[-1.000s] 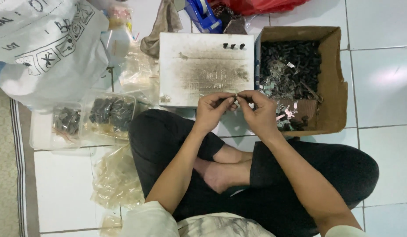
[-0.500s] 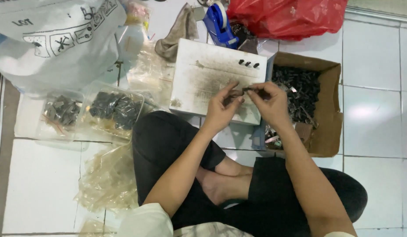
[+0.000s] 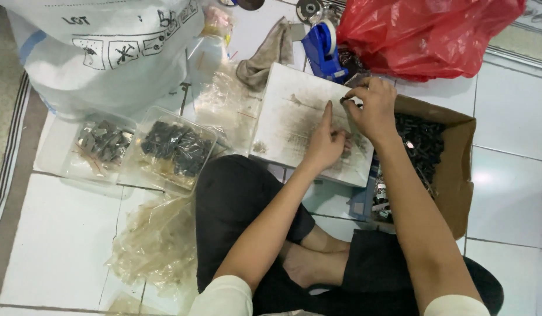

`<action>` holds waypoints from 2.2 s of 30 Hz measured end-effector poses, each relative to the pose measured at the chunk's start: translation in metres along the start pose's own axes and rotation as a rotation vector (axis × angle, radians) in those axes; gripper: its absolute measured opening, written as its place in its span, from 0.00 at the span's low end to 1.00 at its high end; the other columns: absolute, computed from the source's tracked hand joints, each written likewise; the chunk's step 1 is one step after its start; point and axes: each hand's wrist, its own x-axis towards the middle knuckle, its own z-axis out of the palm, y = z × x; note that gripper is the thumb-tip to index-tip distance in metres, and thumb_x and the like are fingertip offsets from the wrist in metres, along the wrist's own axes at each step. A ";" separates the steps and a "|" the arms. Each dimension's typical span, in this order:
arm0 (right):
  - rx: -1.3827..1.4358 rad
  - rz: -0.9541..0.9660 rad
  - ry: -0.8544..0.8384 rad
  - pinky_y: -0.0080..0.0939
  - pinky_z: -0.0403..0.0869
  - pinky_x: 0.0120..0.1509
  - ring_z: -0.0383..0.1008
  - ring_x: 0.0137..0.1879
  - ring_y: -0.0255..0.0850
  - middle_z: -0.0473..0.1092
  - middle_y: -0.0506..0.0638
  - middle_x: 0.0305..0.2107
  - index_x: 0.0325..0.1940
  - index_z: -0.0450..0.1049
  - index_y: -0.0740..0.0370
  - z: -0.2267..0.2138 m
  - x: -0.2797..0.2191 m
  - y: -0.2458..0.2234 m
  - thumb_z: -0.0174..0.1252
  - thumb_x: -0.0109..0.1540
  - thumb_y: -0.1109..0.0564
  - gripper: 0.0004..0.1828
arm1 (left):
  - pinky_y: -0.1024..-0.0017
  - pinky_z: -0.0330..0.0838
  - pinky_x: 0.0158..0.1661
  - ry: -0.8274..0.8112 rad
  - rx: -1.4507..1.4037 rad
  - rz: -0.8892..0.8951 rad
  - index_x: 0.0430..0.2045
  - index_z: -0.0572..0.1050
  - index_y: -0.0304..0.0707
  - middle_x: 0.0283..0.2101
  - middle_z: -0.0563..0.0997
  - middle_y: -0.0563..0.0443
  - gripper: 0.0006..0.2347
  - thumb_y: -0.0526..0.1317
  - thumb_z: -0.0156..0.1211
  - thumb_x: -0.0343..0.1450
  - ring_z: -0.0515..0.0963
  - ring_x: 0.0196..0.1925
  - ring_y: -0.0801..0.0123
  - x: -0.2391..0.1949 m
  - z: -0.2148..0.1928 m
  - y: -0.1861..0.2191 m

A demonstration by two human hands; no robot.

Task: Manually attaching thin ribbons to small black plastic tubes as part of a component assembly process.

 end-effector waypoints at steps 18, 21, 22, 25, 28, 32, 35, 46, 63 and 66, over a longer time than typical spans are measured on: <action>0.080 0.064 0.012 0.51 0.61 0.62 0.69 0.57 0.50 0.69 0.50 0.45 0.44 0.80 0.47 0.006 -0.011 0.017 0.74 0.54 0.53 0.16 | 0.59 0.84 0.42 -0.039 -0.121 -0.043 0.75 0.44 0.29 0.48 0.78 0.26 0.31 0.30 0.47 0.74 0.85 0.42 0.53 0.030 0.007 -0.048; 0.122 -0.001 0.082 0.51 0.65 0.58 0.71 0.53 0.54 0.70 0.54 0.44 0.44 0.81 0.54 -0.033 -0.015 0.019 0.74 0.57 0.59 0.13 | 0.51 0.79 0.48 -0.026 -0.044 -0.014 0.71 0.54 0.25 0.46 0.81 0.26 0.28 0.32 0.52 0.74 0.84 0.48 0.47 0.024 0.010 -0.042; 0.121 0.037 0.075 0.51 0.65 0.58 0.71 0.53 0.54 0.70 0.54 0.44 0.44 0.81 0.54 -0.052 -0.023 0.021 0.74 0.57 0.59 0.13 | 0.51 0.79 0.48 -0.055 -0.034 -0.039 0.71 0.54 0.25 0.46 0.81 0.26 0.28 0.32 0.52 0.74 0.84 0.48 0.47 0.029 0.008 -0.051; 0.128 0.007 0.036 0.54 0.66 0.57 0.66 0.52 0.57 0.69 0.62 0.43 0.51 0.80 0.71 -0.104 -0.061 0.035 0.68 0.65 0.63 0.12 | 0.77 0.70 0.30 -0.078 0.031 0.099 0.30 0.77 0.43 0.25 0.79 0.55 0.01 0.36 0.60 0.72 0.77 0.26 0.75 0.030 0.016 -0.060; 0.180 0.248 -0.149 0.60 0.72 0.58 0.74 0.54 0.58 0.75 0.61 0.45 0.57 0.79 0.70 -0.126 -0.122 0.050 0.64 0.69 0.59 0.15 | 0.74 0.59 0.32 -0.121 0.224 0.257 0.20 0.65 0.46 0.22 0.63 0.59 0.12 0.40 0.60 0.73 0.64 0.26 0.74 0.008 0.035 -0.046; 0.246 0.495 -0.380 0.60 0.74 0.52 0.78 0.50 0.65 0.78 0.62 0.36 0.44 0.83 0.57 -0.088 -0.216 0.067 0.65 0.55 0.59 0.13 | 0.71 0.73 0.26 -0.218 0.302 0.281 0.23 0.74 0.42 0.21 0.78 0.48 0.08 0.42 0.65 0.70 0.78 0.25 0.63 -0.013 0.072 -0.073; 0.327 0.618 -0.503 0.59 0.76 0.52 0.79 0.50 0.63 0.80 0.61 0.36 0.43 0.83 0.56 -0.062 -0.243 0.065 0.64 0.55 0.59 0.12 | 0.66 0.75 0.30 -0.267 0.346 0.329 0.25 0.75 0.39 0.23 0.78 0.43 0.07 0.40 0.64 0.71 0.80 0.28 0.56 -0.033 0.092 -0.077; 0.236 0.486 -0.688 0.58 0.80 0.53 0.82 0.50 0.59 0.81 0.59 0.40 0.48 0.84 0.56 -0.008 -0.226 0.040 0.66 0.58 0.58 0.14 | 0.67 0.74 0.31 -0.204 0.431 0.434 0.26 0.75 0.38 0.23 0.77 0.45 0.07 0.39 0.61 0.74 0.79 0.28 0.57 -0.047 0.100 -0.085; 0.528 0.983 -0.610 0.65 0.72 0.66 0.71 0.66 0.63 0.72 0.69 0.57 0.64 0.74 0.66 -0.040 -0.228 0.071 0.59 0.63 0.56 0.25 | 0.60 0.67 0.42 -0.134 1.691 0.720 0.16 0.80 0.42 0.20 0.77 0.49 0.05 0.32 0.66 0.64 0.79 0.32 0.57 0.089 0.178 -0.098; 0.603 0.968 -0.638 0.68 0.68 0.70 0.67 0.69 0.65 0.68 0.71 0.61 0.69 0.69 0.69 -0.050 -0.213 0.055 0.59 0.63 0.57 0.30 | 0.54 0.59 0.51 -0.372 2.106 0.523 0.14 0.79 0.49 0.18 0.77 0.56 0.10 0.37 0.65 0.69 0.78 0.34 0.60 0.107 0.198 -0.094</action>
